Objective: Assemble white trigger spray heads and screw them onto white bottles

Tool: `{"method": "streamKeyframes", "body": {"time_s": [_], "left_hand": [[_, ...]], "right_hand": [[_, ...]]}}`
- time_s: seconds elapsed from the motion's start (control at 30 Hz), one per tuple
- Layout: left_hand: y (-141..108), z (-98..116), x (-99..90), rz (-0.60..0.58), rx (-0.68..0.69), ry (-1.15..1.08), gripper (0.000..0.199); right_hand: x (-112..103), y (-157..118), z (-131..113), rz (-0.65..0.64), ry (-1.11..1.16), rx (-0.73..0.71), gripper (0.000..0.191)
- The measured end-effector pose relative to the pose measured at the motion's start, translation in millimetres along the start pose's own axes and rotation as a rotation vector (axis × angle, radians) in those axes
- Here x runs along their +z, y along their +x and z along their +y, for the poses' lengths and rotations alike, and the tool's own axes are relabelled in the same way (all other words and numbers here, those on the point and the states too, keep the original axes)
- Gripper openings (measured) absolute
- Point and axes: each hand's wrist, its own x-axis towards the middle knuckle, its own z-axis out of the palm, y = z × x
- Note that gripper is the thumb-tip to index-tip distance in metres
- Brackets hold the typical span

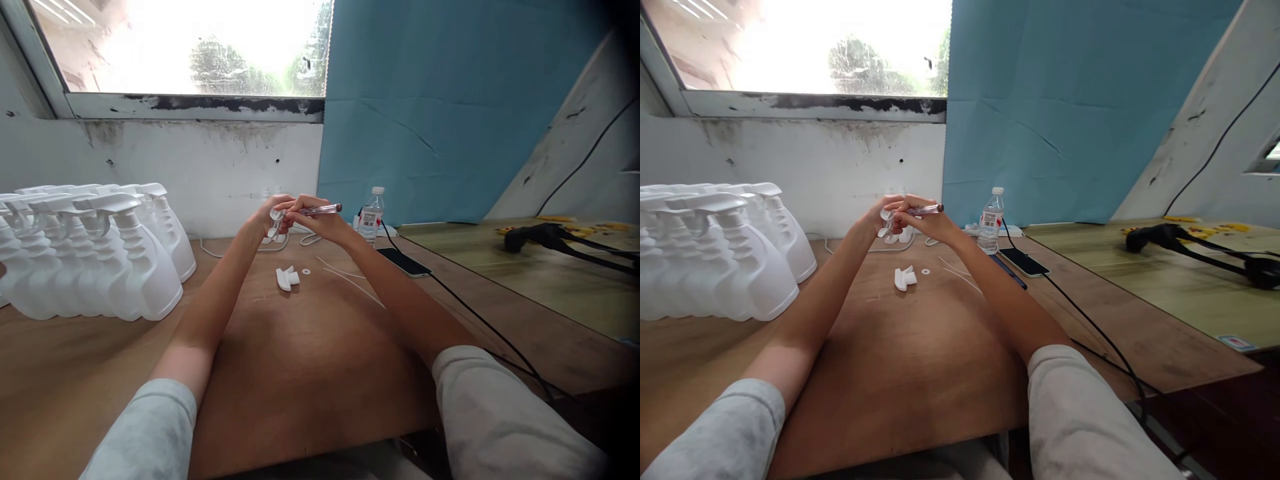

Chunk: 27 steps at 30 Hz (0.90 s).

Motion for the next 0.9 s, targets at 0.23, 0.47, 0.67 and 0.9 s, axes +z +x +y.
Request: {"method": "streamKeyframes", "body": {"time_s": [0.23,0.47,0.67,0.9], "left_hand": [[5,-3,-4.7,0.071,0.001,0.076,0.030],[12,-19,-16.7,0.328,0.031,0.398,0.026],[21,-44,-31.1,0.380,-0.281,0.823,0.026],[23,-58,-46.7,0.116,-0.648,1.115,0.025]], "right_hand": [[-4,2,3,0.042,-0.146,-0.004,0.023],[-17,6,7,0.022,-0.143,0.063,0.027],[-31,-1,24,-0.514,-0.219,0.529,0.024],[-30,-11,53,-0.712,-0.254,0.769,0.029]]}}
